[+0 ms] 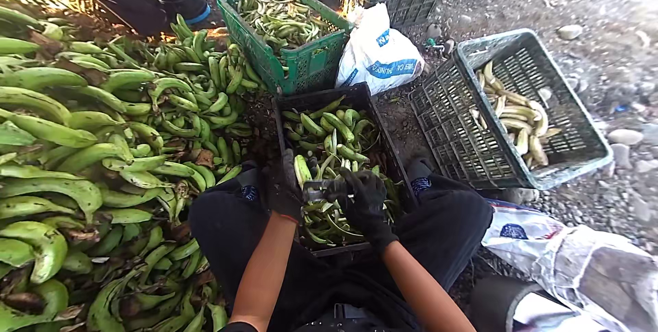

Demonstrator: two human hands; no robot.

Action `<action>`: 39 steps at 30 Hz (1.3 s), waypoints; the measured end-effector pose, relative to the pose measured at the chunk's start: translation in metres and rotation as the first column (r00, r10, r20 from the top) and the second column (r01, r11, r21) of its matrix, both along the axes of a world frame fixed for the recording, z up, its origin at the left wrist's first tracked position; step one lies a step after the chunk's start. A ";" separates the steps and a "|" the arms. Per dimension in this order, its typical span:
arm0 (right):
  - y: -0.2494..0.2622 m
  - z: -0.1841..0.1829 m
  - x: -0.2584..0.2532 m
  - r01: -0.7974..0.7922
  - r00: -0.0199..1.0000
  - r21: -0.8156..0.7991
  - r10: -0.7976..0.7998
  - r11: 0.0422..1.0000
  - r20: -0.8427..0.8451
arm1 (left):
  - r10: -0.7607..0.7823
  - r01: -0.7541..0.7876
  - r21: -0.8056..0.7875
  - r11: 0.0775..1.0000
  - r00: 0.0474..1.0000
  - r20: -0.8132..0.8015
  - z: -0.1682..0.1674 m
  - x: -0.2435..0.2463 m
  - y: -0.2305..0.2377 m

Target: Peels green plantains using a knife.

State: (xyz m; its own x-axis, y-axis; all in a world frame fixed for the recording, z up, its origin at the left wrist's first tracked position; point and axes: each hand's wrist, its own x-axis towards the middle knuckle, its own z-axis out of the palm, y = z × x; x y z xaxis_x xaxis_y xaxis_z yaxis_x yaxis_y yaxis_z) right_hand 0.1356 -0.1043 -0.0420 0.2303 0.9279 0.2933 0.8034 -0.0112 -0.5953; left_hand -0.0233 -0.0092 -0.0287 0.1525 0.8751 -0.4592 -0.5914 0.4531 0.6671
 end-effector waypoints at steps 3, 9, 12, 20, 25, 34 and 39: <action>-0.005 -0.006 -0.005 0.020 0.999 0.101 -0.024 0.995 0.041 | 0.055 -0.044 -0.134 0.990 0.996 0.075 0.002 0.003 -0.004; 0.005 0.021 -0.004 0.009 0.998 -0.372 -0.033 0.928 -0.059 | 0.054 -0.051 0.020 0.999 0.956 -0.290 0.011 0.013 0.000; -0.001 0.014 -0.007 0.018 0.999 -0.186 -0.011 0.982 0.037 | 0.016 0.027 0.098 0.995 0.909 -0.417 0.004 0.004 -0.004; 0.042 0.028 0.013 -0.063 0.959 -0.536 -0.098 0.842 -0.266 | -0.132 0.608 0.239 0.757 0.500 -0.856 0.049 0.017 -0.024; 0.022 0.024 0.008 -0.040 0.979 -0.398 -0.043 0.916 -0.197 | -0.190 0.241 0.354 0.904 0.966 -0.173 0.015 0.003 0.000; 0.007 0.026 -0.001 -0.067 0.990 -0.397 0.013 0.916 -0.137 | -0.087 0.223 0.231 0.947 0.871 -0.484 0.014 0.004 -0.008; 0.046 0.034 0.003 -0.065 0.912 -0.459 -0.135 0.886 -0.388 | -0.061 0.367 0.287 0.885 0.702 -0.709 0.038 0.017 -0.025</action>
